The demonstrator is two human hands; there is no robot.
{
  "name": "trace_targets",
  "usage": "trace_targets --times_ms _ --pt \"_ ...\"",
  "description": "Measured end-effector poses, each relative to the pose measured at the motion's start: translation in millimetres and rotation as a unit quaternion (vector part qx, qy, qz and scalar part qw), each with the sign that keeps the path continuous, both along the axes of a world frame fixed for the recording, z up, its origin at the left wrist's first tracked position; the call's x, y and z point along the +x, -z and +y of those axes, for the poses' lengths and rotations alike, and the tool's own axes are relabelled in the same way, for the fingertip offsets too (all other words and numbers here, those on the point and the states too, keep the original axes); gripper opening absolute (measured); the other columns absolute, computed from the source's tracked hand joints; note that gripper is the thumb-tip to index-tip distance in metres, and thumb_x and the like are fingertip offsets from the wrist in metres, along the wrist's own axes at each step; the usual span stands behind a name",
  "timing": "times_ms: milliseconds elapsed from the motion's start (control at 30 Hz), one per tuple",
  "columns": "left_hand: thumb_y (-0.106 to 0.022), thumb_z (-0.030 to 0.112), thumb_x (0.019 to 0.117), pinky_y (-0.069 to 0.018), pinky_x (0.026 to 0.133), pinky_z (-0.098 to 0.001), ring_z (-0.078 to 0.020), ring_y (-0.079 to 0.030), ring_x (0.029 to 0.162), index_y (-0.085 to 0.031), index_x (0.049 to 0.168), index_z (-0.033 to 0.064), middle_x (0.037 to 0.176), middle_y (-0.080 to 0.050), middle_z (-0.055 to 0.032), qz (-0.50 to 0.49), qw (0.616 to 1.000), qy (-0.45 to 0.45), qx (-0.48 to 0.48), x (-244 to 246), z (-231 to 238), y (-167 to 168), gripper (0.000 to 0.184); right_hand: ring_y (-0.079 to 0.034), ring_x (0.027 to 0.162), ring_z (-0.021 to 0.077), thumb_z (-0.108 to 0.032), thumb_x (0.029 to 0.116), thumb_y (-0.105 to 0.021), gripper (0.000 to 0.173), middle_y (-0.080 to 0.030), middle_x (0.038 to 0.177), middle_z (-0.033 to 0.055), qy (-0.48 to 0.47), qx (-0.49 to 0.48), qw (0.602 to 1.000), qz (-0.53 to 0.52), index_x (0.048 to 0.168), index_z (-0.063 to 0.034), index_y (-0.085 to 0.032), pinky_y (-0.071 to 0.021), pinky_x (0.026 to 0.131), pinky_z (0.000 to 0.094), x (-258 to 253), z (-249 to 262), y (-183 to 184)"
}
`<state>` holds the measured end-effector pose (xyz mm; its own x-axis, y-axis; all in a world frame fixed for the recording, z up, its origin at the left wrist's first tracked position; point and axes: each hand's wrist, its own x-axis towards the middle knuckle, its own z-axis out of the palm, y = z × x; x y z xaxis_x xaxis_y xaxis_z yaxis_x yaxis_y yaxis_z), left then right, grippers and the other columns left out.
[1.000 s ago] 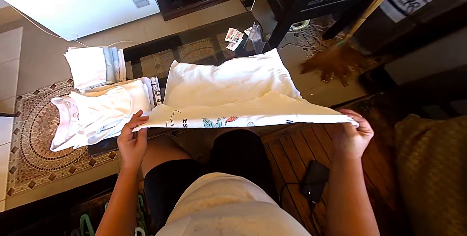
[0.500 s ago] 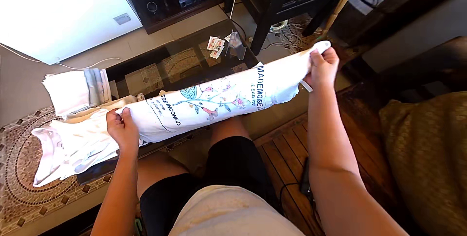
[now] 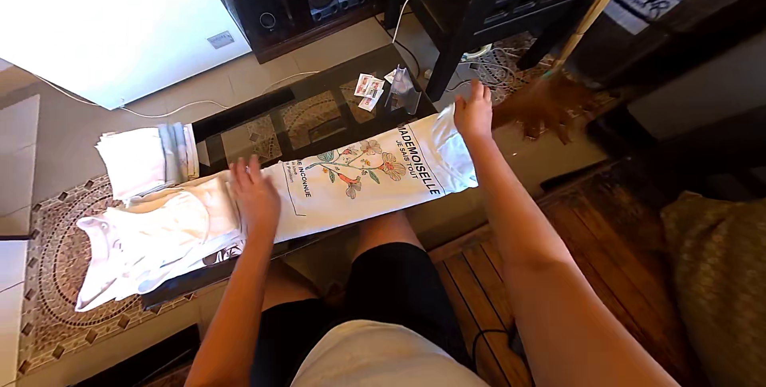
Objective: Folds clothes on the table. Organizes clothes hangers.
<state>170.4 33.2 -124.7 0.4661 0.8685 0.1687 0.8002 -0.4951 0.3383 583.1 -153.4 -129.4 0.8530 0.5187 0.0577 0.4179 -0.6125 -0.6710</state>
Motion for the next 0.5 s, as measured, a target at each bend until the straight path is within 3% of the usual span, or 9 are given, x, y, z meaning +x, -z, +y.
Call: trace_targets --times_ms 67,100,167,233,300,367,433,500 --pt "-0.051 0.017 0.1053 -0.0221 0.121 -0.0666 -0.0551 -0.021 0.151 -0.039 0.153 -0.006 0.16 -0.025 -0.0374 -0.016 0.997 0.08 0.002 15.2 -27.0 16.3 0.054 -0.033 0.147 0.0537 -0.021 0.1065 -0.048 0.051 -0.038 0.154 0.0375 -0.089 0.019 0.987 -0.136 0.147 0.009 -0.046 -0.0246 0.12 0.0672 -48.9 -2.0 -1.0" --pt "-0.053 0.021 0.1048 -0.0222 0.121 -0.0655 -0.0537 -0.022 0.151 -0.041 0.153 -0.0058 0.16 -0.026 -0.0367 -0.025 0.993 0.118 -0.009 25.1 -40.8 26.1 0.056 -0.034 0.146 0.0539 -0.02 0.1047 -0.05 0.048 -0.041 0.153 0.0362 -0.143 0.035 0.972 -0.181 0.143 0.0083 -0.052 -0.0231 0.119 0.0698 -76.8 -1.0 6.1" --pt "-0.058 0.027 0.1015 -0.0205 0.12 -0.0692 -0.0535 -0.027 0.149 -0.051 0.148 -0.0018 0.158 -0.033 -0.0347 -0.041 0.979 0.197 -0.002 43.7 -58.2 51.2 0.055 -0.037 0.145 0.0535 -0.03 0.1033 -0.05 0.05 -0.044 0.153 0.0323 -0.259 0.03 0.937 -0.231 0.143 0.0014 -0.057 -0.0215 0.116 0.0754 -122.2 2.5 34.6" --pt "-0.055 0.035 0.1029 -0.0137 0.117 -0.0741 -0.0502 -0.027 0.151 -0.052 0.15 0.0095 0.16 -0.036 -0.0267 0.002 0.975 0.223 0.001 53.1 -56.4 71.2 0.054 -0.037 0.146 0.0514 -0.044 0.1035 -0.046 0.058 -0.044 0.156 0.0274 -0.316 -0.017 0.917 -0.242 0.148 -0.0084 -0.056 -0.02 0.114 0.0769 -136.3 5.9 69.3" --pt "-0.043 0.046 0.107 -0.0076 0.117 -0.0757 -0.0443 -0.02 0.155 -0.042 0.158 0.0192 0.166 -0.031 -0.0188 0.099 0.98 0.169 -0.039 43.7 -38.0 79.9 0.058 -0.032 0.15 0.0479 -0.051 0.1049 -0.042 0.062 -0.039 0.16 0.0235 -0.295 -0.096 0.933 -0.183 0.153 -0.0135 -0.05 -0.0139 0.118 0.0748 -123.8 1.9 88.3" --pt "-0.038 0.052 0.1078 -0.0071 0.118 -0.0747 -0.0415 -0.018 0.156 -0.036 0.161 0.0187 0.168 -0.027 -0.0166 0.125 0.985 0.104 -0.063 23.7 -15.8 80.9 0.063 -0.03 0.151 0.0479 -0.05 0.1064 -0.04 0.063 -0.037 0.161 0.0246 -0.243 -0.131 0.949 -0.153 0.155 -0.0097 -0.046 -0.0141 0.119 0.0737 -102.1 -8.1 89.5" --pt "-0.035 0.047 0.1098 -0.0098 0.121 -0.0699 -0.0407 -0.017 0.157 -0.032 0.162 0.0137 0.168 -0.024 -0.0187 0.126 0.987 0.051 -0.08 4.3 -2.7 77.6 0.062 -0.029 0.151 0.0486 -0.048 0.1071 -0.039 0.062 -0.037 0.161 0.0246 -0.199 -0.141 0.958 -0.152 0.155 -0.008 -0.045 -0.0158 0.119 0.0729 -86.0 -21.1 91.2" --pt "-0.03 0.037 0.1114 -0.0109 0.124 -0.0624 -0.0416 -0.013 0.157 -0.026 0.163 0.0074 0.169 -0.018 -0.024 0.152 0.983 -0.006 -0.099 3.0 1.1 70.6 0.059 -0.025 0.152 0.0501 -0.045 0.1076 -0.041 0.061 -0.034 0.162 0.0273 -0.156 -0.146 0.965 -0.149 0.155 -0.0065 -0.044 -0.0111 0.118 0.0755 -84.3 -23.4 89.5"
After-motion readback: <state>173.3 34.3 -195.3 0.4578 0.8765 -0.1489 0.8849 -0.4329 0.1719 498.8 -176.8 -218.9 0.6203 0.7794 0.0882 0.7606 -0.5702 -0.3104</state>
